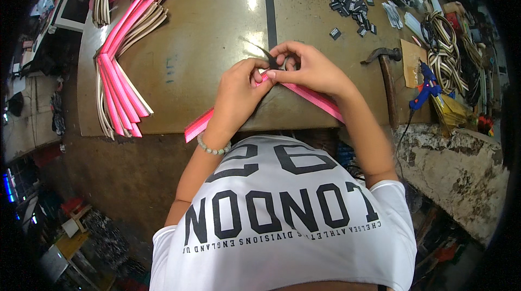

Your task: The person repeatedly applies hot glue to pink and black straps, folds them into V-shapes, and secures small metal buckles with a hammer. The process is repeated multiple times on a cluttered workbench.

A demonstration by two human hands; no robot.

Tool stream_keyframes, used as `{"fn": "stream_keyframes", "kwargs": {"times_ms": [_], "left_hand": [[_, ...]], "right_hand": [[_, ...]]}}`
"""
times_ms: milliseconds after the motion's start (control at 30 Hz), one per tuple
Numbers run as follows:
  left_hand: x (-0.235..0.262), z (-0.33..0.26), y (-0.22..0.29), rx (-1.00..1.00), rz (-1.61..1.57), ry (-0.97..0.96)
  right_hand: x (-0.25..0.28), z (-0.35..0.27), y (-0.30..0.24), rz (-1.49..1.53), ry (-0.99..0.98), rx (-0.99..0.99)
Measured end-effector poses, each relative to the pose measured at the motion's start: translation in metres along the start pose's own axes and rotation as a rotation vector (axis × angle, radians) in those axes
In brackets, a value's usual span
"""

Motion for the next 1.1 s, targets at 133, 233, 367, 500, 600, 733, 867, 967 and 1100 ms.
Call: {"fn": "stream_keyframes", "kwargs": {"times_ms": [133,233,367,500,600,733,867,967,1100], "left_hand": [[0.001,0.0,0.001,0.023,0.006,-0.029],[0.001,0.001,0.001,0.02,0.018,-0.045],[0.001,-0.001,0.002,-0.015,0.027,-0.042],[0.001,-0.005,0.003,-0.099,0.106,-0.06],[-0.001,-0.006,0.003,-0.162,0.176,-0.066],[-0.007,-0.01,0.0,-0.148,0.167,-0.012],[-0.01,-0.011,-0.003,-0.233,0.207,0.011],[-0.009,-0.01,-0.005,-0.25,0.209,0.013],[-0.01,-0.011,-0.005,-0.226,0.201,0.021]], "right_hand": [[0.012,0.018,0.0,-0.164,0.029,0.06],[0.014,0.02,0.005,-0.346,0.2,0.11],[0.008,0.024,0.006,-0.43,0.264,0.11],[0.011,0.023,-0.005,-0.661,0.29,-0.086],[0.017,0.002,-0.011,-0.953,0.389,0.075],[0.005,-0.039,0.004,-1.014,0.305,0.602],[-0.007,-0.051,0.024,-1.215,0.281,0.63],[-0.009,-0.052,0.027,-1.261,0.267,0.61],[-0.008,-0.051,0.025,-1.287,0.302,0.654]]}}
Point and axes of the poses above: each hand's wrist, its own z-axis towards the middle knuckle, its own x-axis out of the back of the hand, y = z × x, the point moved 1 cm from there along z, towards the middle knuckle, and after that the axes turned 13 degrees about -z, right-handed, at the moved point
